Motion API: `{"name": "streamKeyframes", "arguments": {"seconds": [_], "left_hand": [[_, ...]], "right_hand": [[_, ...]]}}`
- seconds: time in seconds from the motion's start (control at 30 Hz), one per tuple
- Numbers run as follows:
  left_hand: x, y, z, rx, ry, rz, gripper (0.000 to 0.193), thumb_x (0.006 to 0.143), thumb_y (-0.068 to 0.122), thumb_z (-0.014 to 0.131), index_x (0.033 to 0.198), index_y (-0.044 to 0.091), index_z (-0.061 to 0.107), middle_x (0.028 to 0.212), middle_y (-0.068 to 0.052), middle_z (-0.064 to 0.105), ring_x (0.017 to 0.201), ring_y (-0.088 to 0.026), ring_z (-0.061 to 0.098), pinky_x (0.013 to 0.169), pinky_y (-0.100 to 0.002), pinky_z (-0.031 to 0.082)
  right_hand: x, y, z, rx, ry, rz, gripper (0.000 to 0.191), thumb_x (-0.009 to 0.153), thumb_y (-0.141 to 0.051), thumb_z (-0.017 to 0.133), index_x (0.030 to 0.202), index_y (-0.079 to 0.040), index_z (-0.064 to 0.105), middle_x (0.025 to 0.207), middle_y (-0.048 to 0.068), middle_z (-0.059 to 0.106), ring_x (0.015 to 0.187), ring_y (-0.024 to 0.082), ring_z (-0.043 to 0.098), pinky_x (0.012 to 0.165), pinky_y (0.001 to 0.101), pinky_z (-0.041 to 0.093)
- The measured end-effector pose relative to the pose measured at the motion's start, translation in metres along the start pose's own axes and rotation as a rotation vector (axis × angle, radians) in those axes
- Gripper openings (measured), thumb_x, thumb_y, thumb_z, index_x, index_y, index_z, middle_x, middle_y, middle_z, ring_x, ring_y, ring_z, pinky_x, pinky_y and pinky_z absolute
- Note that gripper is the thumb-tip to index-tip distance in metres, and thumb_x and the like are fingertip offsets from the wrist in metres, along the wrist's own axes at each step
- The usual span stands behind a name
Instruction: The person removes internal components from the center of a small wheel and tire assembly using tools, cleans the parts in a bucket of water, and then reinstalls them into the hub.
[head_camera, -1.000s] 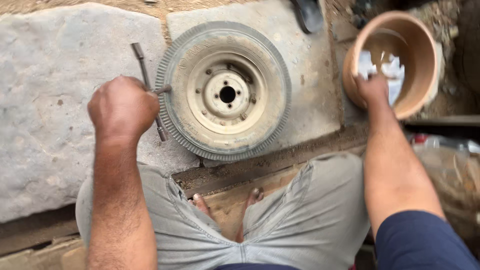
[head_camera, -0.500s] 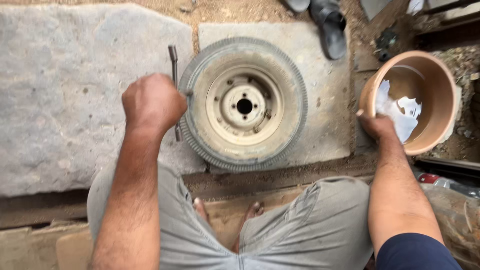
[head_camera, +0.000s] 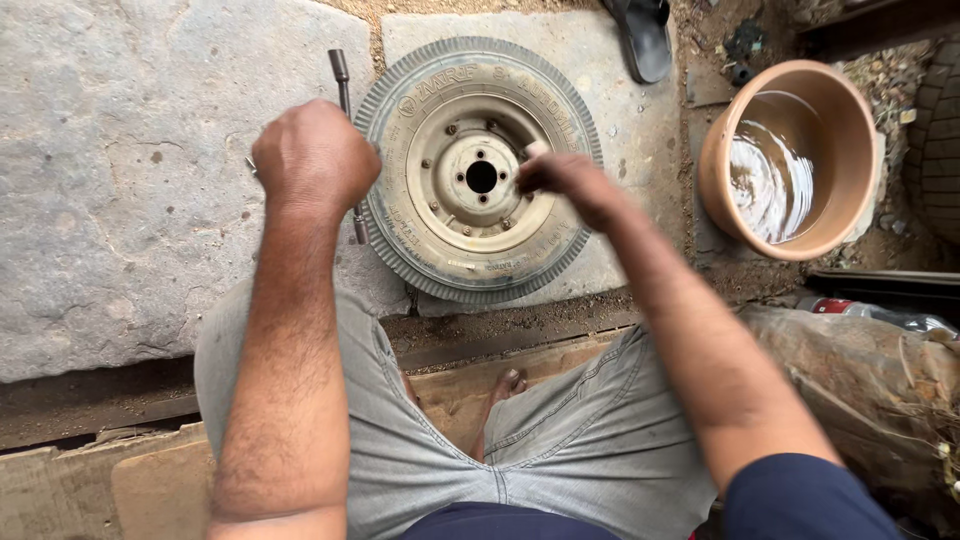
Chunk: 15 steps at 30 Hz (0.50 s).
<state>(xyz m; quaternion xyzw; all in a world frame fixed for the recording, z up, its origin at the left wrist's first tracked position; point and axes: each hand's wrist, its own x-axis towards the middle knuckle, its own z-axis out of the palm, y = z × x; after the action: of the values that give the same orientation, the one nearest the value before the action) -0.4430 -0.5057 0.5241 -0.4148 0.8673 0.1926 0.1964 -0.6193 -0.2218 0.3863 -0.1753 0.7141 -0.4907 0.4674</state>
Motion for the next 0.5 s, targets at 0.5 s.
{"name": "streamKeyframes", "arguments": {"seconds": [0.5], "left_hand": [[0.005,-0.015,-0.004,-0.087,0.082,0.068,0.02,0.091,0.017,0.069,0.105,0.003,0.073,0.094,-0.016,0.072,0.088,-0.027,0.072,0.085,-0.043,0.057]], "right_hand": [[0.029,0.042,0.102,-0.343,-0.041,0.202,0.085,0.093,-0.076,0.033,0.126,-0.007,0.071,0.129,0.015,0.07,0.123,0.026,0.067,0.11,0.046,0.048]]}}
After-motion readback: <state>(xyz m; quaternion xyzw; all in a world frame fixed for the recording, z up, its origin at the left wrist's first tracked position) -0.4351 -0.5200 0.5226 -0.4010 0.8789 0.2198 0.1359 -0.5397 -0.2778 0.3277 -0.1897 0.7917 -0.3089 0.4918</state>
